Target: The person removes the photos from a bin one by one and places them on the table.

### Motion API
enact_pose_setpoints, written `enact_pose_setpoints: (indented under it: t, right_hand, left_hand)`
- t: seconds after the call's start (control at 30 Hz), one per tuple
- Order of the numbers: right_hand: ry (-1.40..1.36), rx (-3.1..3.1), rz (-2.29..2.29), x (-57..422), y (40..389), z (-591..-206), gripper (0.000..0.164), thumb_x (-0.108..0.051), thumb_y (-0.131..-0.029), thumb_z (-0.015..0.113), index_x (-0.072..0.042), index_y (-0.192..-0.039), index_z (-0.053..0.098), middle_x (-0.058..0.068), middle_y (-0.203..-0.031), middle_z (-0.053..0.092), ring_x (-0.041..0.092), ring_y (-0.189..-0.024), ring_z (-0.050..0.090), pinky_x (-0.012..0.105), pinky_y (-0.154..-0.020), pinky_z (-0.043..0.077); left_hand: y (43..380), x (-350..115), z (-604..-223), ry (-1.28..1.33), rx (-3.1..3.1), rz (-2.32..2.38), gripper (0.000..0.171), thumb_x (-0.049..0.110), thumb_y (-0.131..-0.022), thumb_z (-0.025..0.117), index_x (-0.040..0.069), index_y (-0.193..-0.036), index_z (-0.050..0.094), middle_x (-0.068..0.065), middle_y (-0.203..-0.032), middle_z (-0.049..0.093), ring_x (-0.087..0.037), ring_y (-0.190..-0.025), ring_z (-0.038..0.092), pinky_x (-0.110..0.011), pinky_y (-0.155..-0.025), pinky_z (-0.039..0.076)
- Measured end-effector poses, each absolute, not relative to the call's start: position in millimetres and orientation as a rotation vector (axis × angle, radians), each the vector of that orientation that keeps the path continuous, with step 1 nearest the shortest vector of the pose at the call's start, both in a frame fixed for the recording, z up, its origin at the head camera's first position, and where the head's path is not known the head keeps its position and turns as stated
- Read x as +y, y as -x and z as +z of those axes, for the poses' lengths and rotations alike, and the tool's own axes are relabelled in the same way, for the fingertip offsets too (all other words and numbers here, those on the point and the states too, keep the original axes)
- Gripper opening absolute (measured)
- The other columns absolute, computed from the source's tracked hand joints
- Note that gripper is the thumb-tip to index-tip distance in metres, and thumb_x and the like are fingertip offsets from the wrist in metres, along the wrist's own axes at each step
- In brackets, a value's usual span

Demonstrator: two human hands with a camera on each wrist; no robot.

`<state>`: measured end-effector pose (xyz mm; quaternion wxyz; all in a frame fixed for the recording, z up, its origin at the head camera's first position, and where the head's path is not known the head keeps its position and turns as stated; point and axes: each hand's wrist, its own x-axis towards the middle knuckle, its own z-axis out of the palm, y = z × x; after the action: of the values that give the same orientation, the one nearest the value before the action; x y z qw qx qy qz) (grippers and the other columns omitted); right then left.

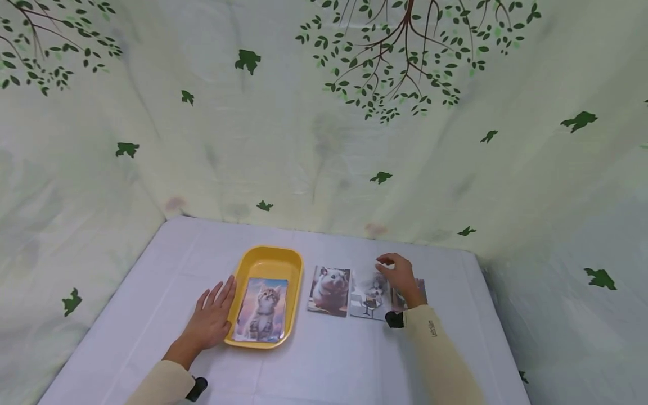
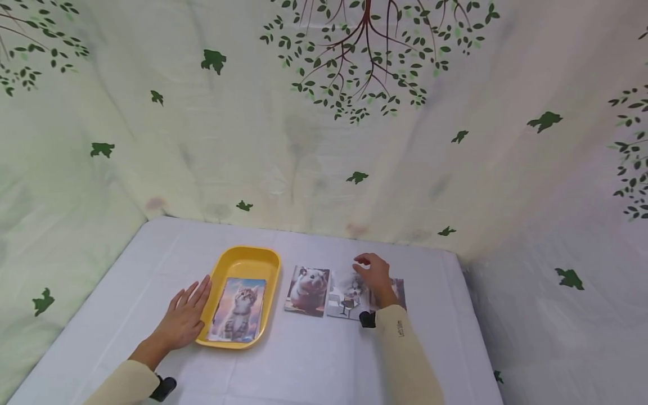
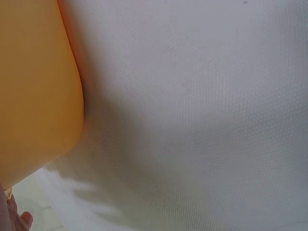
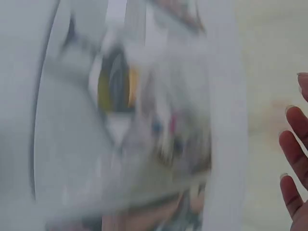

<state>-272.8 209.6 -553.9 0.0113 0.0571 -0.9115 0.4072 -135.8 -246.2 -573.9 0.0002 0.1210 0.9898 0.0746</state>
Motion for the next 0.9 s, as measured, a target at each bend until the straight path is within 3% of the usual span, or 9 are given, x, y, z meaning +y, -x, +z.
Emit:
enact_pose_setpoints:
  t: [0.33,0.57,0.9]
  right_hand:
    - [-0.381,-2.71,1.501,114,258,-540,0.019,-0.015,-0.088,0.069,-0.005,-0.105,0.07,0.009,-0.101,0.067,0.029,-0.097,0.061,0.046,-0.085,0.05]
    - [-0.424,-2.823,1.572,50,248,-534,0.021,-0.019,-0.088,0.069,-0.01,-0.108,0.068,0.004,-0.105,0.066,0.024,-0.101,0.059,0.043,-0.091,0.05]
    - [-0.63,-2.906,1.592,-4,241,-541,0.024,-0.018,-0.089,0.069,-0.007,-0.111,0.069,-0.002,-0.105,0.067,0.019,-0.103,0.059,0.035,-0.093,0.05]
  left_hand:
    - [136,-245,-570,-0.368,3.095,0.233,0.077,0.014,-0.084,0.053,-0.005,-0.149,0.016,-0.019,-0.157,0.016,-0.042,-0.141,0.016,-0.06,-0.112,0.013]
    - [136,-246,-573,-0.371,3.093,0.236,0.078,0.016,-0.085,0.053,-0.004,-0.15,0.015,-0.019,-0.158,0.014,-0.041,-0.141,0.014,-0.061,-0.113,0.012]
    - [137,-248,-575,-0.383,3.095,0.237,0.08,0.016,-0.085,0.054,-0.003,-0.151,0.013,-0.018,-0.158,0.014,-0.041,-0.141,0.014,-0.06,-0.112,0.012]
